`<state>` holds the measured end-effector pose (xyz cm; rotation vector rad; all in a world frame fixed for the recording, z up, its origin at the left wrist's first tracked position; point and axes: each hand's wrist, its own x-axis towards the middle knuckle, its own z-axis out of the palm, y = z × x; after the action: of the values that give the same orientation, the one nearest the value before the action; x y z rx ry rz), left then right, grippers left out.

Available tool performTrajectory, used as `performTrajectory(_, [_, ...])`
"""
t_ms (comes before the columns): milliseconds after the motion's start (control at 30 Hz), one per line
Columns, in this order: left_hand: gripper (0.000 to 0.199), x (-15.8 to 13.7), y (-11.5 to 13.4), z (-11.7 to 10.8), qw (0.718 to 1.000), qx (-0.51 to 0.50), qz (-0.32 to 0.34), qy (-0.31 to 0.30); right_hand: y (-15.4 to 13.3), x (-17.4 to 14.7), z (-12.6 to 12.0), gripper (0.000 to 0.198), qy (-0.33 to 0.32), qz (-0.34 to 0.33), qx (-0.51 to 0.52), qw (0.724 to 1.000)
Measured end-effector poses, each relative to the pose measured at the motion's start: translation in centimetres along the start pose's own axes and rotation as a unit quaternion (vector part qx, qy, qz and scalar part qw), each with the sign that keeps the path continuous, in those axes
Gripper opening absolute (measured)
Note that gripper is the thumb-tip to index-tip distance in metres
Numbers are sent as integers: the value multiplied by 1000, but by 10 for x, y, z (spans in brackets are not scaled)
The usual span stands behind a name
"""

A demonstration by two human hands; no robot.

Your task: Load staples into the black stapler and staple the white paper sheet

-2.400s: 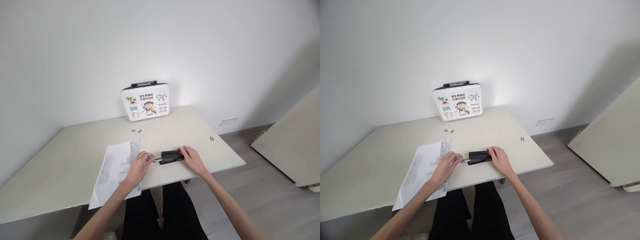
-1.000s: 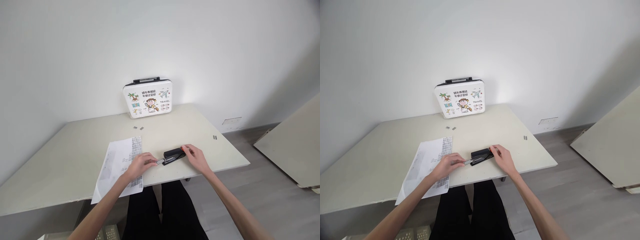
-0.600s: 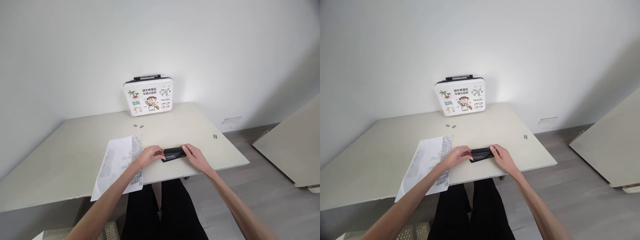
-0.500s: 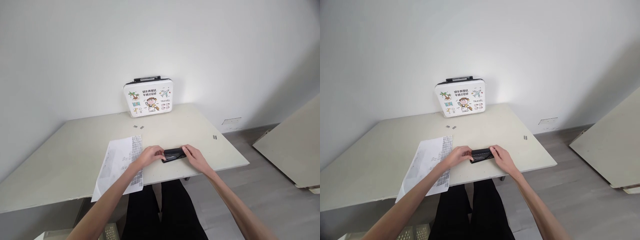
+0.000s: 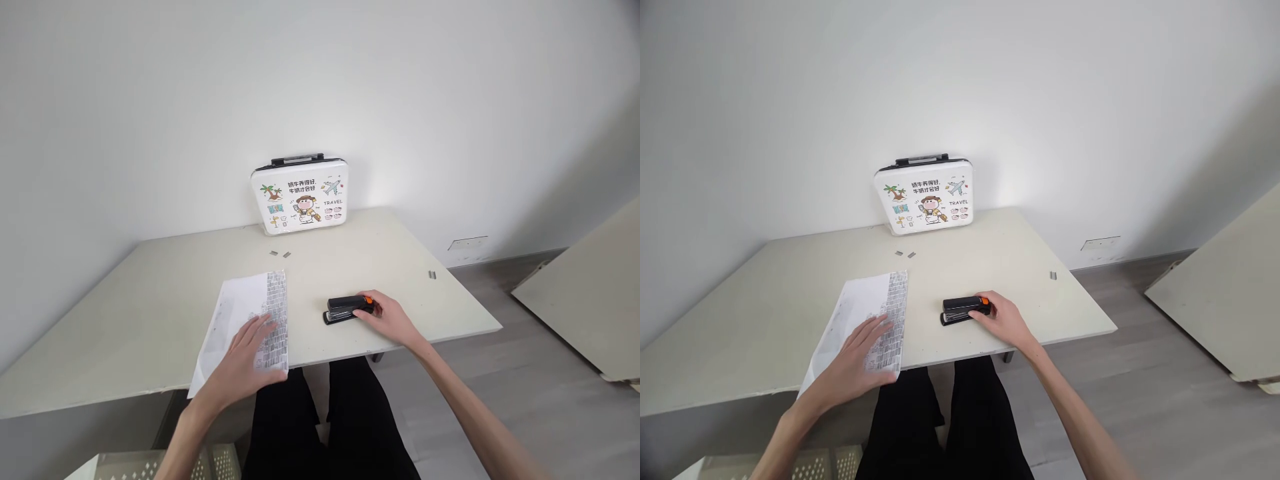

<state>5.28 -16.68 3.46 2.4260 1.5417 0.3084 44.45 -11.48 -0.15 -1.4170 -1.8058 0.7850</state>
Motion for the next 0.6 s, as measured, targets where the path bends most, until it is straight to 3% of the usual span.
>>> performTrajectory(33, [101,-10,-6,1,1000,17,-1,-12,1,0,0,44,-2,-1,0,1000])
performTrajectory(100, [109,-22,-13,5,999,45,-4,-16,3,0,1,45,-5,-5,2,1000])
performTrajectory(200, [93,-22,-13,17,998,62,-6,6,5,-1,1,44,-5,-13,9,1000])
performTrajectory(600, [66,49,44,56,998,18,7,67,7,-3,1,47,-28,-5,49,998])
